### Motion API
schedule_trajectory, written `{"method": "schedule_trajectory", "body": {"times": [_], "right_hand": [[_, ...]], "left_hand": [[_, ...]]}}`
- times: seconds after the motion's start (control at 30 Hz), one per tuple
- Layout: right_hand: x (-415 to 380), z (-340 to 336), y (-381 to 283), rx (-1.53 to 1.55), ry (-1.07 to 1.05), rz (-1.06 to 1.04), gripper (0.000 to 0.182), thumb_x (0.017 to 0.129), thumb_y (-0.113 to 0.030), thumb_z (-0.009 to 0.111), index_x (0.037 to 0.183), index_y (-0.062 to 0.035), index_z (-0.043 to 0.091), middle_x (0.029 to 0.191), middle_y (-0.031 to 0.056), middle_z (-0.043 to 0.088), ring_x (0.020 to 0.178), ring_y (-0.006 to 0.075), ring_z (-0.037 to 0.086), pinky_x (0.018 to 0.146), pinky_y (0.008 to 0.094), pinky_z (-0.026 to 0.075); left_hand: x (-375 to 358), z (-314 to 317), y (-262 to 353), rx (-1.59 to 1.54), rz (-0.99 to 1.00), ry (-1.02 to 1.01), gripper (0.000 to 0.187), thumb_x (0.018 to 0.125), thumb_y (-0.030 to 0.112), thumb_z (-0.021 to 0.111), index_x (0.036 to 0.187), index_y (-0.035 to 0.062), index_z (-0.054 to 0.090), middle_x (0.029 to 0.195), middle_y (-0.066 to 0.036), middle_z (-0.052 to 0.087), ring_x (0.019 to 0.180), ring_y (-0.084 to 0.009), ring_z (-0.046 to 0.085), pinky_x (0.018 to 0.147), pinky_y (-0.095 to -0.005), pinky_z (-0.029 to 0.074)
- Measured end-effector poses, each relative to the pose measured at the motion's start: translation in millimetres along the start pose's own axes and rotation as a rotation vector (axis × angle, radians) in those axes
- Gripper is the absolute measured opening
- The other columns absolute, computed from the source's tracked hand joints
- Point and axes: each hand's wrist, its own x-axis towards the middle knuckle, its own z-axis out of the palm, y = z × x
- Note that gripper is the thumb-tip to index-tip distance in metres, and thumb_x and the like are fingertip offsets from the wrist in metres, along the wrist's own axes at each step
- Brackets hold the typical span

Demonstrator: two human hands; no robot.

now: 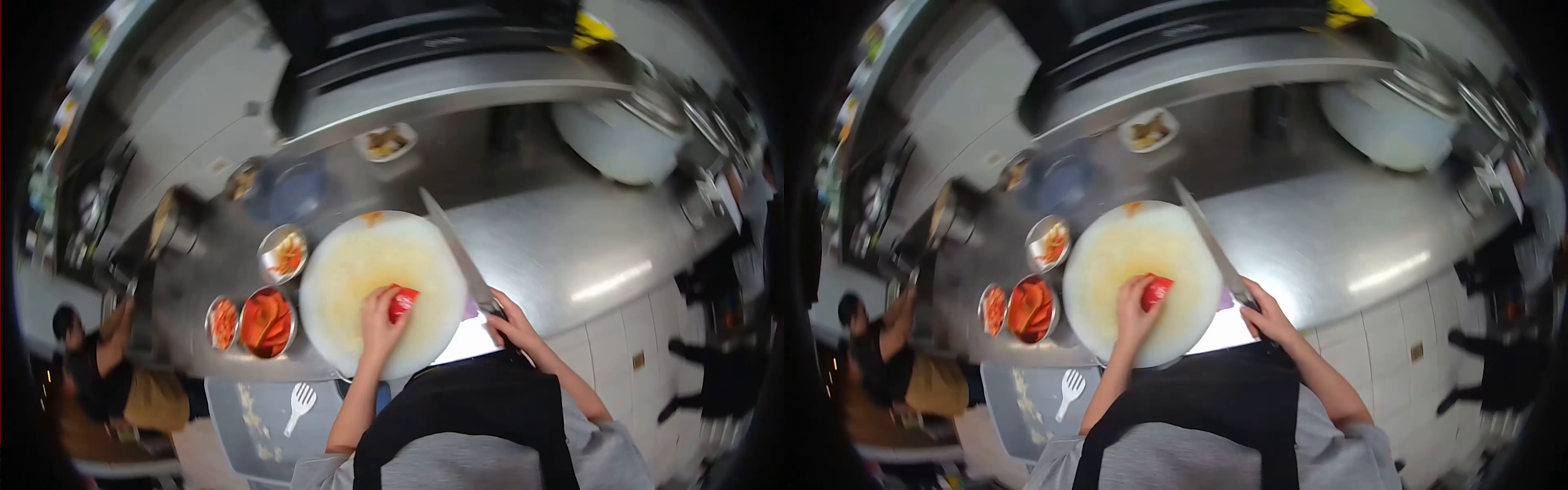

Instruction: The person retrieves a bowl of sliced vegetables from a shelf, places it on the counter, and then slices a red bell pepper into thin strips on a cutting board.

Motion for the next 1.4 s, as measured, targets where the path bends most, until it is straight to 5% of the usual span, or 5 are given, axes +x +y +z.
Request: {"method": "schedule_trajectory", "body": {"times": [0.27,0.43,1.07,1.27,1.4], "right_hand": [[1,6,-32,-0.218,-0.095,0.181,0.057,0.09,-0.005,0.047,0.146,-0.0107,0.033,0.061,0.0017,0.05,0.047,0.0087,0.049,0.048,0.0252,0.043],[-3,24,-77,-0.636,-0.236,0.102,0.055,0.093,-0.012,0.047,0.146,-0.0164,0.033,0.099,0.0256,0.065,0.094,0.0443,0.062,0.084,0.0471,0.047],[-10,23,-45,-0.543,-0.228,0.109,0.066,0.092,-0.019,0.048,0.151,-0.0208,0.019,0.089,0.0247,0.063,0.075,0.0375,0.064,0.074,0.0447,0.049],[-22,24,-64,-0.471,-0.13,0.096,0.07,0.089,-0.012,0.053,0.151,-0.0166,0.021,0.095,0.0235,0.064,0.073,0.0342,0.064,0.074,0.0434,0.049],[-32,18,-43,-0.62,-0.159,-0.089,0.068,0.091,-0.01,0.051,0.151,-0.0198,0.022,0.1,0.0218,0.063,0.082,0.0383,0.063,0.078,0.046,0.048]], "left_hand": [[16,-29,19,-0.095,0.019,-0.001,0.02,0.078,0.007,0.068,0.098,0.0022,0.067,0.106,-0.013,0.063,0.099,-0.0322,0.058,0.088,-0.0397,0.048],[10,-13,24,-0.035,0.101,-0.148,0.016,0.078,0.003,0.066,0.094,0.0008,0.068,0.1,-0.012,0.065,0.093,-0.0299,0.06,0.083,-0.0368,0.05],[0,0,12,-0.005,-0.02,-0.147,0.031,0.078,0.001,0.065,0.109,0.0012,0.068,0.112,-0.016,0.061,0.104,-0.0326,0.057,0.092,-0.0389,0.047],[0,-26,35,-0.02,0.209,-0.254,0.03,0.078,-0.001,0.063,0.108,0.0023,0.069,0.12,-0.019,0.058,0.107,-0.0332,0.057,0.096,-0.0375,0.045],[-5,-20,17,-0.154,-0.008,-0.117,0.026,0.079,0.002,0.066,0.105,0.0017,0.068,0.117,-0.017,0.06,0.105,-0.0331,0.056,0.093,-0.0395,0.046]]}}
